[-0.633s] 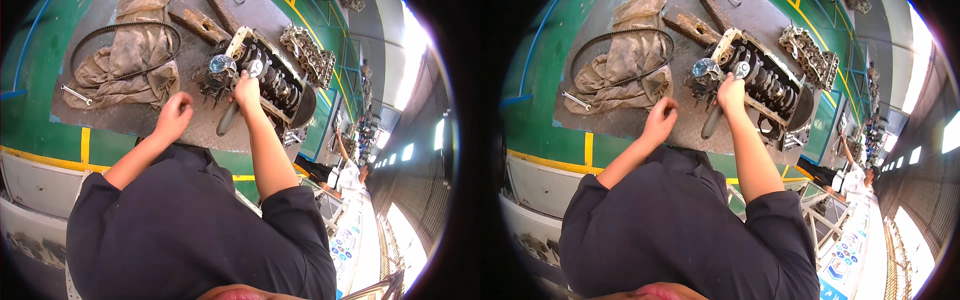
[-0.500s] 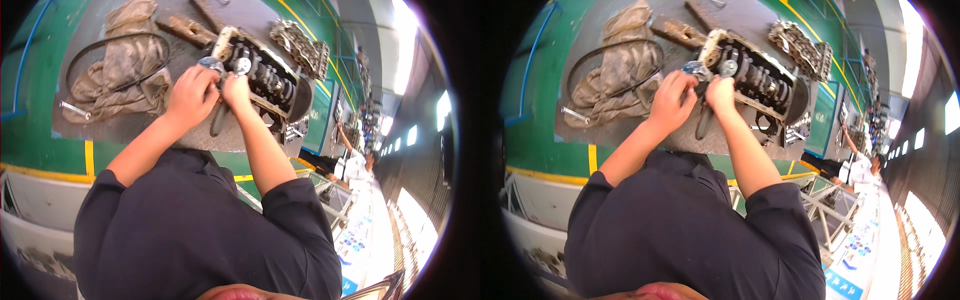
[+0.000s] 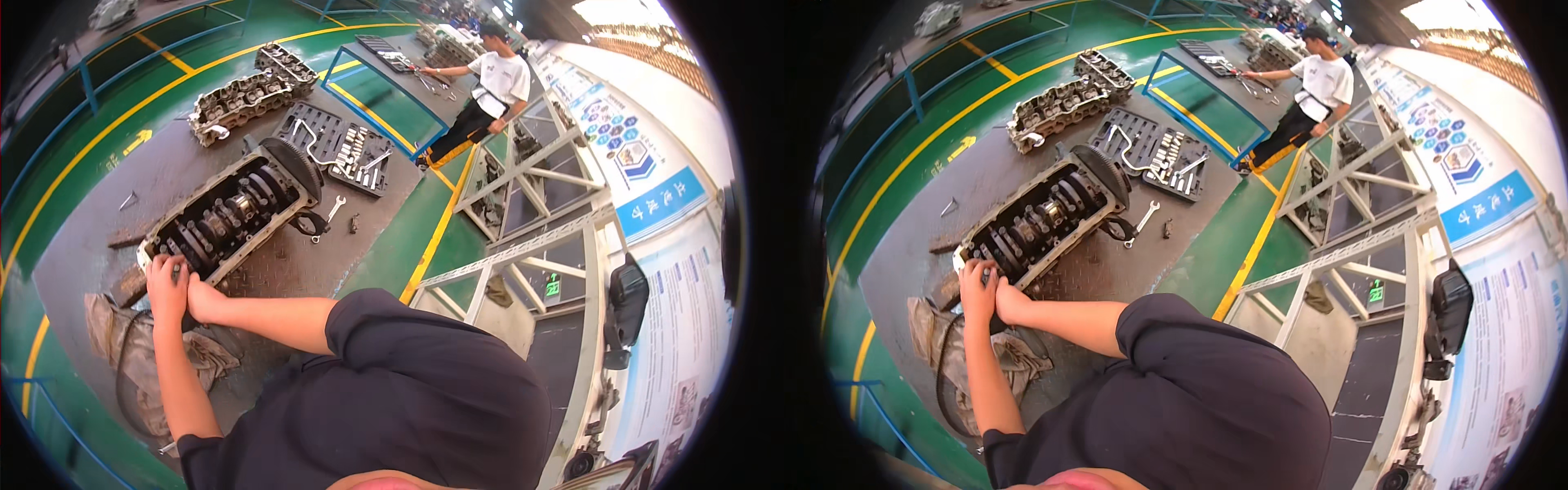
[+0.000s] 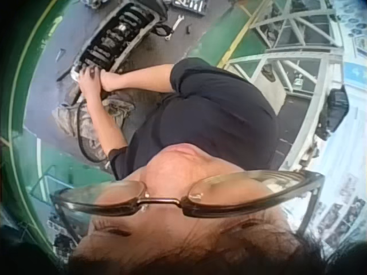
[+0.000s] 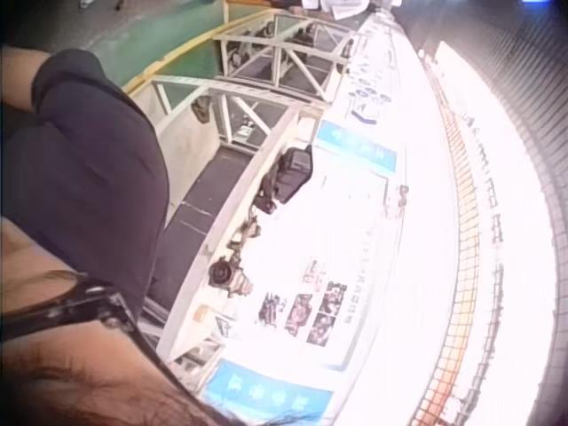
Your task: The person is using various tools to disassemble and inspect components of a vehicle engine crankshaft at a workbench.
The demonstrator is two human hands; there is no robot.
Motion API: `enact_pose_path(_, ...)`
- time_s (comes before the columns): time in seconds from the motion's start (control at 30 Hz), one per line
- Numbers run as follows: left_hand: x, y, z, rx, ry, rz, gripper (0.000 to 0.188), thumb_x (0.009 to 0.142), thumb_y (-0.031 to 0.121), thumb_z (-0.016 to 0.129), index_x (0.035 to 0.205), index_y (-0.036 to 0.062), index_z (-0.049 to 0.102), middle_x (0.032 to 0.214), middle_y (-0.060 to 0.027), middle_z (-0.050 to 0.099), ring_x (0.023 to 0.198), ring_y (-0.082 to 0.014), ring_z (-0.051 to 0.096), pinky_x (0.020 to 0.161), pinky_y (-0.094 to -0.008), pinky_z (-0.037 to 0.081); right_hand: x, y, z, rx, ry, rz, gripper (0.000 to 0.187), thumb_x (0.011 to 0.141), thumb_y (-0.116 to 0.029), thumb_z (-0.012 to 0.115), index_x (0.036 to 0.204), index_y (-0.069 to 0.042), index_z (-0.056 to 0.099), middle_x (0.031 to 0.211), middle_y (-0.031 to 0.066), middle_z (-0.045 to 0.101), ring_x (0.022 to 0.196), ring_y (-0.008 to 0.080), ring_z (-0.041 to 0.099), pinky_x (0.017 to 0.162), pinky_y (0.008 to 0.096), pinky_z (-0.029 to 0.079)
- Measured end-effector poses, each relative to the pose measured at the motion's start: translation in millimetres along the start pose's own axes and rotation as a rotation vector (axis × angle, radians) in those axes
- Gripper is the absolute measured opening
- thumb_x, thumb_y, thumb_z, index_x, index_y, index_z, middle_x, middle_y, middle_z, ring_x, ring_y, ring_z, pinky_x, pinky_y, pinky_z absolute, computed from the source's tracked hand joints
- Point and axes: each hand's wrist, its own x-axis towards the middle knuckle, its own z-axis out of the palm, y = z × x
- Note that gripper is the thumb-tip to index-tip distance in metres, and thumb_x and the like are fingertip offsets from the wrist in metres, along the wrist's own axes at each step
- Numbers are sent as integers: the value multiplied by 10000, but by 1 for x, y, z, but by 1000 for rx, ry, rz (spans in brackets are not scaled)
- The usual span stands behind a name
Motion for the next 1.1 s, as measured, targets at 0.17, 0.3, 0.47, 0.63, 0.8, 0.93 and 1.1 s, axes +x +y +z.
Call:
enact_pose_path(0.17, 5, 14, 2, 96, -34, 0, 122, 883, 188, 612, 943, 96, 665, 993, -71, 596, 949, -289, 544, 813, -408, 441, -26, 6, 3, 338, 253, -43, 323, 874, -225, 600, 1010, 61, 537, 882, 247, 638, 817, 371, 639, 739, 456, 487)
enact_pose_path(0.3, 7, 24, 10, 272, 12, 9, 111, 874, 175, 604, 928, 87, 643, 987, -73, 601, 935, -289, 552, 795, -407, 436, -45, 24, 30, 460, 193, 133, 341, 904, -297, 595, 952, 36, 543, 739, 157, 613, 600, 233, 599, 591, 366, 488)
enact_pose_path(0.47, 12, 38, 14, 285, -21, 9, 126, 863, 123, 601, 940, 29, 631, 970, -137, 610, 912, -345, 564, 790, -428, 452, -69, 48, 23, 1259, -458, 276, 474, 909, -500, 575, 802, -46, 494, 589, 49, 498, 478, 179, 531, 432, 335, 458)
enact_pose_path(0.63, 17, 36, 21, 329, -20, -117, 207, 915, 182, 569, 1062, 67, 659, 1022, -145, 629, 933, -350, 586, 811, -419, 461, -73, 44, 10, 1260, -448, 303, 502, 954, -492, 493, 710, -53, 501, 544, 79, 508, 413, 180, 497, 395, 345, 433)
enact_pose_path(0.8, 12, 24, 20, 510, -110, -167, 312, 897, 290, 580, 1156, 121, 619, 1039, -113, 627, 984, -319, 580, 845, -434, 442, -68, 37, 15, 1220, -499, 345, 487, 949, -474, 519, 720, -55, 423, 547, 51, 459, 415, 178, 473, 382, 330, 393)
enact_pose_path(0.93, 13, 20, 22, 473, -128, -148, 263, 905, 248, 558, 1120, 114, 626, 987, -102, 615, 949, -310, 569, 830, -427, 439, -65, 45, -9, 1231, -587, 405, 426, 942, -425, 560, 771, -70, 398, 585, 33, 439, 420, 146, 419, 385, 314, 361)
enact_pose_path(1.1, 15, 20, 24, 383, -65, -158, 207, 902, 193, 554, 1042, 74, 649, 969, -110, 607, 923, -309, 569, 820, -413, 450, -14, 113, -113, 721, -770, 292, 385, 930, -435, 579, 847, -60, 553, 599, -12, 467, 460, 91, 411, 405, 261, 331)
